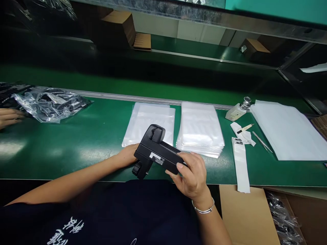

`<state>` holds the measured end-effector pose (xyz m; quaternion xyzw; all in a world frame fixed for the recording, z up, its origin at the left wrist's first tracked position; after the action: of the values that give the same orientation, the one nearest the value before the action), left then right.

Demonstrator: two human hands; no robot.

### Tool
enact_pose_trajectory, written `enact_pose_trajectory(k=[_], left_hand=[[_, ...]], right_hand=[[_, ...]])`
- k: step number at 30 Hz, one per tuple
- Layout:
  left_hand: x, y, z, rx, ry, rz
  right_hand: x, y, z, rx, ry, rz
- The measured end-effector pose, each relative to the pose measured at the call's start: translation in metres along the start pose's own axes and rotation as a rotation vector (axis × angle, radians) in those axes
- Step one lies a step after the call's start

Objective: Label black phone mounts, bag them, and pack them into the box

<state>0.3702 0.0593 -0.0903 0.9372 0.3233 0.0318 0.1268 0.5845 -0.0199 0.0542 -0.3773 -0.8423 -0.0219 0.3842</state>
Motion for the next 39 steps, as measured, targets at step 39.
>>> enact_pose_trajectory(k=[39], left_hand=[[0.032,0.031,-0.075,-0.916,-0.006,-0.408]], right_hand=[[0.002,0.002,0.030,-0.042,-0.195,0.070]])
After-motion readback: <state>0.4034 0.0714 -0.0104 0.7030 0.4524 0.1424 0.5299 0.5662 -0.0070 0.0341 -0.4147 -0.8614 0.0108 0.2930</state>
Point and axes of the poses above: each hand's wrist, its own x-axis towards the middle knuckle, its own z-axis out of the palm, y = z × x, the point moved 7 cm from there along x, towards the middle knuckle, and after that the axes turned 11 degrees about -y, right-handed, at the moved point
